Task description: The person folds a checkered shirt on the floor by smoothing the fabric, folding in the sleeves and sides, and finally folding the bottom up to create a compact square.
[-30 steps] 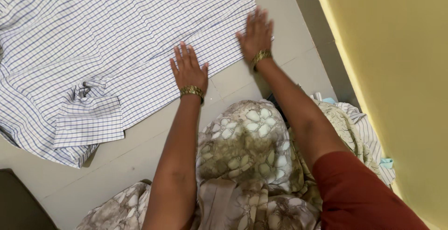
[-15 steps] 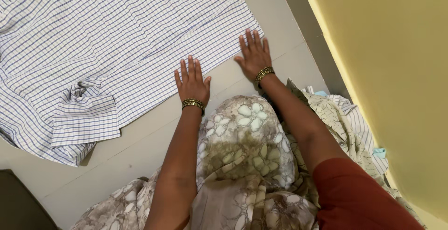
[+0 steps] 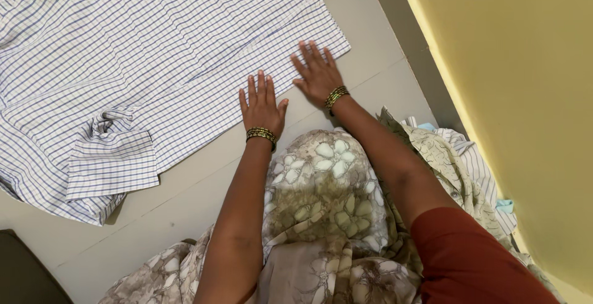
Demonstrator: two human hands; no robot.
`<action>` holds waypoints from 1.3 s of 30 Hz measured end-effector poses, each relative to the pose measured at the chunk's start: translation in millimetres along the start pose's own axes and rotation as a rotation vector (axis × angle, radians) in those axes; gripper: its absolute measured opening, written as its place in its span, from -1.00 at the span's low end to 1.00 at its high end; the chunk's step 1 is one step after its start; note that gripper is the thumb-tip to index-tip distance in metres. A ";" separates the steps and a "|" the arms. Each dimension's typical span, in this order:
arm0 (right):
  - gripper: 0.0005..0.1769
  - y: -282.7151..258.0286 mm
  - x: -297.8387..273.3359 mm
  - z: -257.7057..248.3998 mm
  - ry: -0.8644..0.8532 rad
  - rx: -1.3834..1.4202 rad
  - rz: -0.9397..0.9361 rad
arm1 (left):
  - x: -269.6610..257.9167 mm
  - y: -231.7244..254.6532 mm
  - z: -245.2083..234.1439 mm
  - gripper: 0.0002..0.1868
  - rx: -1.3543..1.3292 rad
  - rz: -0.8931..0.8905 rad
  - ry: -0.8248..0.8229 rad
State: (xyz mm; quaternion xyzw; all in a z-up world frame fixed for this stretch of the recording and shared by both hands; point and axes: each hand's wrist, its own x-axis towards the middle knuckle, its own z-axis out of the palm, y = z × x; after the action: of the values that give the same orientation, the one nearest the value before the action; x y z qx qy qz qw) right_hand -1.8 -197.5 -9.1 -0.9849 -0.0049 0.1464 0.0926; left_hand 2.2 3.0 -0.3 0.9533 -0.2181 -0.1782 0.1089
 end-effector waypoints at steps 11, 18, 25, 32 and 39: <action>-0.35 -19.6 57.2 30.1 0.120 0.178 -0.181 | 51.2 -24.0 17.2 -0.35 -0.111 -0.056 0.169; -0.24 -30.7 79.0 -4.3 0.012 0.014 -0.106 | 56.4 -29.9 -4.4 -0.24 -0.006 -0.078 0.101; -0.10 16.2 74.0 -24.9 0.071 0.025 0.217 | 48.6 -42.1 -17.4 -0.21 0.002 -0.136 0.081; -0.17 -4.3 83.0 -17.6 0.038 0.038 0.452 | 33.3 -59.5 -25.0 -0.23 -0.079 -0.165 0.084; -0.42 -156.6 74.8 64.6 0.156 0.186 -0.265 | -6.1 -120.0 19.4 -0.29 0.068 -0.159 0.238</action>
State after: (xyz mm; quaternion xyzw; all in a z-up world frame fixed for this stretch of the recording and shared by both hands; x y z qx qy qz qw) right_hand 53.9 -29.1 -62.6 -0.9711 -0.1141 0.0559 0.2021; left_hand 34.8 109.1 -50.4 0.9852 -0.1331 -0.0644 0.0870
